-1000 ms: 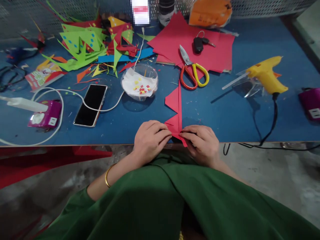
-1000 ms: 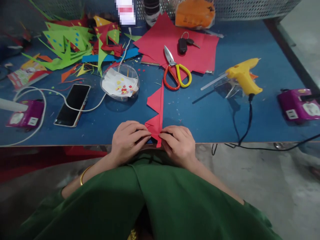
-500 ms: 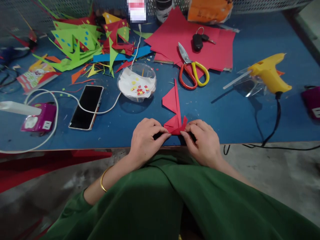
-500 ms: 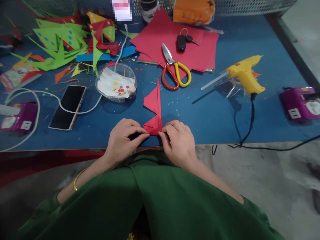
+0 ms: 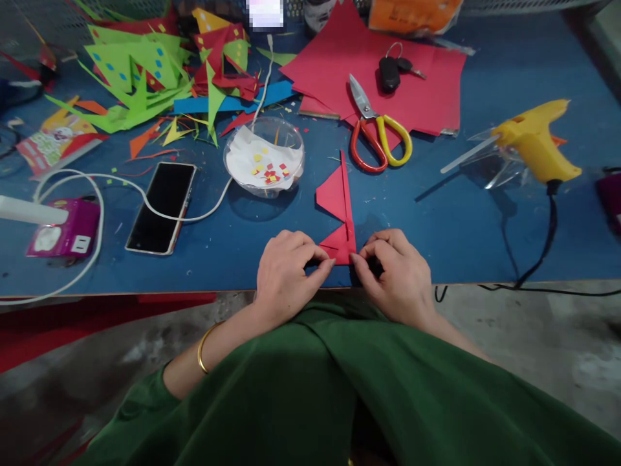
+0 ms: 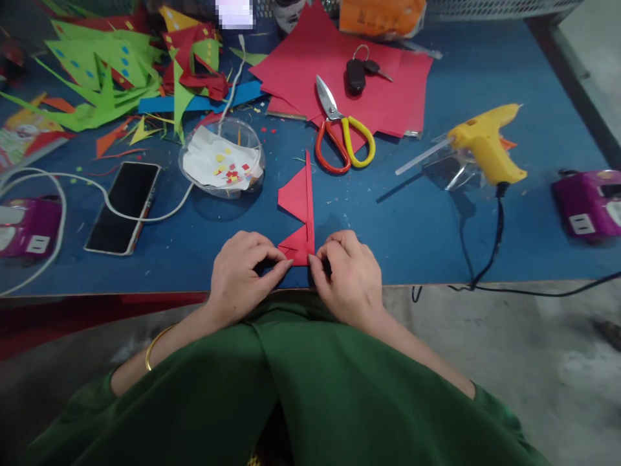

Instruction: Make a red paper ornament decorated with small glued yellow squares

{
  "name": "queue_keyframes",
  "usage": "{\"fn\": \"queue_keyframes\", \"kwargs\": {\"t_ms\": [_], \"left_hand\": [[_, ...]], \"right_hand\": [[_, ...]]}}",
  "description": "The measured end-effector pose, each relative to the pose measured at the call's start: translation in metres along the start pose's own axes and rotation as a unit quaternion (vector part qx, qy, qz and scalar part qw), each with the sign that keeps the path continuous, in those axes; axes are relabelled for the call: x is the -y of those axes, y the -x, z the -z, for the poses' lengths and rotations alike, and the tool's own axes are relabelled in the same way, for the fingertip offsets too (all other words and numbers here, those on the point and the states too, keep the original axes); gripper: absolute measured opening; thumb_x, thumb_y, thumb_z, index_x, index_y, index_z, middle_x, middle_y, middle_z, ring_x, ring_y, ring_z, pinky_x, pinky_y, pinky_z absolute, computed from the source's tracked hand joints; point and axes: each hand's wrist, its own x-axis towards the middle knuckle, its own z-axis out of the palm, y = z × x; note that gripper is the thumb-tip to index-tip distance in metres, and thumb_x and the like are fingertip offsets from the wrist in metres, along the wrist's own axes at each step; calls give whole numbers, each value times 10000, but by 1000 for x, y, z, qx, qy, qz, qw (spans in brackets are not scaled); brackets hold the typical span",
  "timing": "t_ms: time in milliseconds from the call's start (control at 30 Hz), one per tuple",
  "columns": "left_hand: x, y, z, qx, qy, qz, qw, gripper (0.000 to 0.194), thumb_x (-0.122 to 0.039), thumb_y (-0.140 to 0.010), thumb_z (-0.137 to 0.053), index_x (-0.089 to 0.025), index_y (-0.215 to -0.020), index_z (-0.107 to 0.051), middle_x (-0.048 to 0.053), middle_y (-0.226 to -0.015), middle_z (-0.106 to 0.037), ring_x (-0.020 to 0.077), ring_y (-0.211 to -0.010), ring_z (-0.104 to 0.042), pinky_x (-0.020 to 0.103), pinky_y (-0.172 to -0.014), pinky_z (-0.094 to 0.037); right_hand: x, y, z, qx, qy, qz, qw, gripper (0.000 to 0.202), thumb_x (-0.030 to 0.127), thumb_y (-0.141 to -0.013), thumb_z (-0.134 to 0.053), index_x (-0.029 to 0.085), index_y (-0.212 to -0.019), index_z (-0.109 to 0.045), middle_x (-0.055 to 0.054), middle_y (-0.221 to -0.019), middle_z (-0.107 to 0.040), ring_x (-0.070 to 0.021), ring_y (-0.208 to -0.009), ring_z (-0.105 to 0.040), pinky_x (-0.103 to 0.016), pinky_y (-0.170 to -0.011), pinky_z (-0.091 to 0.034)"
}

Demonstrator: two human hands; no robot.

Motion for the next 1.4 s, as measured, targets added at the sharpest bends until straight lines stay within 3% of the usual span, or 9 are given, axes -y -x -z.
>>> {"fn": "queue_keyframes", "kwargs": {"t_ms": [333, 400, 533, 633, 767, 900, 1067, 1267, 1400], "left_hand": [[0, 1, 0, -7, -35, -25, 999, 118, -255, -890, -710, -195, -791, -686, 26, -819, -691, 197, -800, -596, 353, -721, -448], [1, 4, -1, -13, -48, -66, 997, 59, -241, -926, -672, -205, -906, -715, 28, -904, -737, 198, -843, -614, 350, -734, -453], [2, 11, -2, -5, -116, -212, 970, 220, -178, -982, -578, -200, -1163, -700, 22, -1104, -783, 202, -945, -642, 359, -754, -444], [0, 15, 0, 14, -161, -252, 954, 276, -174, -969, -574, -145, -1222, -681, 43, -1172, -773, 216, -997, -644, 377, -791, -436], [-2, 17, 3, 40, -177, -257, 949, 333, -210, -938, -554, -149, -1238, -686, 50, -1220, -754, 233, -1016, -636, 402, -831, -427], [-3, 17, 4, 52, -184, -255, 948, 351, -237, -944, -528, -167, -1251, -685, 54, -1250, -740, 238, -1065, -624, 404, -881, -417], [-4, 18, 6, 20, -184, -250, 950, 340, -225, -930, -553, -158, -1238, -681, 60, -1176, -758, 242, -1070, -629, 400, -893, -396], [3, 27, 15, -4, -205, -235, 950, 307, -297, -927, -579, -242, -1213, -673, 32, -1169, -760, 246, -1011, -662, 401, -877, -391], [3, 35, 15, -81, -221, -235, 943, 317, -363, -895, -652, -195, -1159, -703, 49, -1085, -789, 244, -937, -652, 410, -845, -401]], "right_hand": [[0, 0, -1, 21, -3, -25, 999, 129, 281, -902, -612, 202, -802, -590, -85, -922, -631, -214, -774, -605, -362, -673, -465], [1, -1, -1, 26, -3, -32, 999, 123, 285, -899, -617, 202, -813, -589, -85, -926, -630, -217, -780, -606, -362, -675, -460], [1, 0, -3, 21, 4, -34, 999, 101, 289, -903, -610, 201, -856, -592, -88, -927, -645, -224, -787, -614, -362, -670, -455], [2, 2, -4, -5, 3, -26, 1000, 87, 271, -900, -611, 193, -935, -597, -83, -905, -681, -218, -746, -624, -354, -646, -452], [2, 12, -1, -65, 10, 48, 997, 265, 220, -923, -598, 195, -1186, -590, -81, -1001, -764, -223, -833, -693, -374, -772, -480], [0, 25, 2, -48, 36, 176, 983, 419, 221, -948, -570, 177, -1363, -535, -93, -1135, -775, -241, -1101, -693, -389, -973, -445], [-5, 36, 0, -16, 82, 198, 977, 562, 218, -966, -548, 114, -1500, -405, -120, -1269, -727, -232, -1191, -663, -388, -1061, -413], [-13, 39, -2, -6, 83, 229, 970, 616, 203, -971, -546, 92, -1541, -341, -114, -1311, -705, -234, -1253, -631, -408, -1114, -398], [-12, 40, -4, -11, 68, 209, 975, 667, 220, -977, -533, 123, -1581, -269, -119, -1324, -697, -233, -1238, -642, -416, -1098, -425]]}}
